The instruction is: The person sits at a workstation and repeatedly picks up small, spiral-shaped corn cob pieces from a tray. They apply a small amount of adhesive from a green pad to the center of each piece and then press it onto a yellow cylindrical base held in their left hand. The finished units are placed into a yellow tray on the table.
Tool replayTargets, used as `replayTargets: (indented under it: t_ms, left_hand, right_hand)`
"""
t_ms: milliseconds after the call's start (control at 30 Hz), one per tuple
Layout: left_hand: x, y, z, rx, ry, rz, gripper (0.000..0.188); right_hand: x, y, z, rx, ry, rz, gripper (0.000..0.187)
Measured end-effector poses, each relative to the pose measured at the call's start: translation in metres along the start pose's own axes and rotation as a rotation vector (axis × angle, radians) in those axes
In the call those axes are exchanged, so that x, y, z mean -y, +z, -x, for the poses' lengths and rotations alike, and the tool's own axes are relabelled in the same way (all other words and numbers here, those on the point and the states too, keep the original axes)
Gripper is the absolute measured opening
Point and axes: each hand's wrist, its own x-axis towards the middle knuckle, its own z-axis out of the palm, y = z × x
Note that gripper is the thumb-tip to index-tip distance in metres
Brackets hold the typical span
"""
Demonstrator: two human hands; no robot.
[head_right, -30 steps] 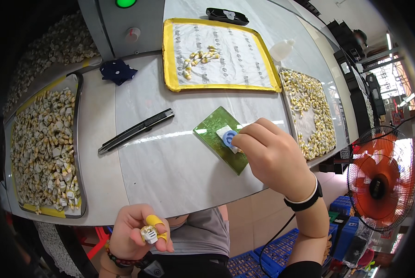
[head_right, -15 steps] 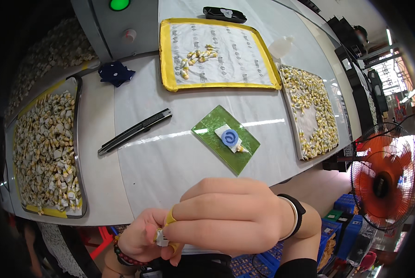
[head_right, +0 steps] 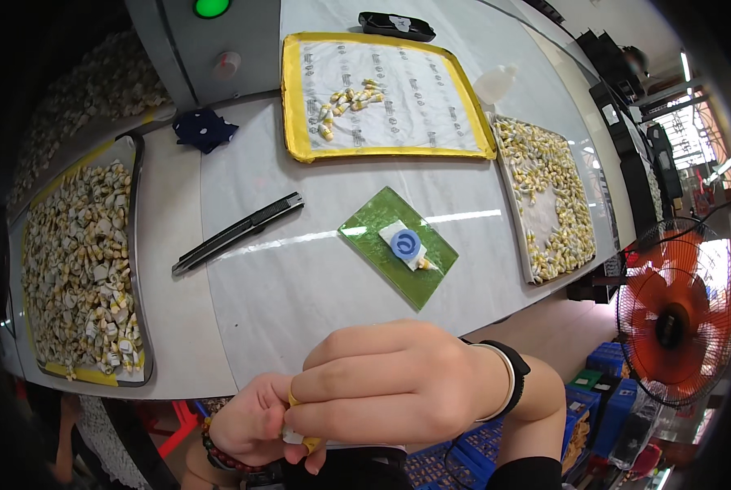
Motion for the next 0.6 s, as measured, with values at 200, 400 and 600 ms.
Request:
replayTargets:
  t_ms: [200,400,600]
  left_hand:
    - [-0.011,0.003,0.003,-0.039,-0.011,-0.188,0.032]
    - [-0.006,0.016,0.003,-0.177,0.465,-0.816,0.031]
    - [-0.011,0.015,0.003,-0.120,0.572,-1.153,0.036]
  right_hand:
    - [0.006,0.003,0.002,-0.068,0.043,0.000,0.014]
    - [0.018,0.001,0.006,-0.106,0.022,0.108,0.012]
    - [0.034,0.000,0.013,-0.068,0.034,0.197,0.016]
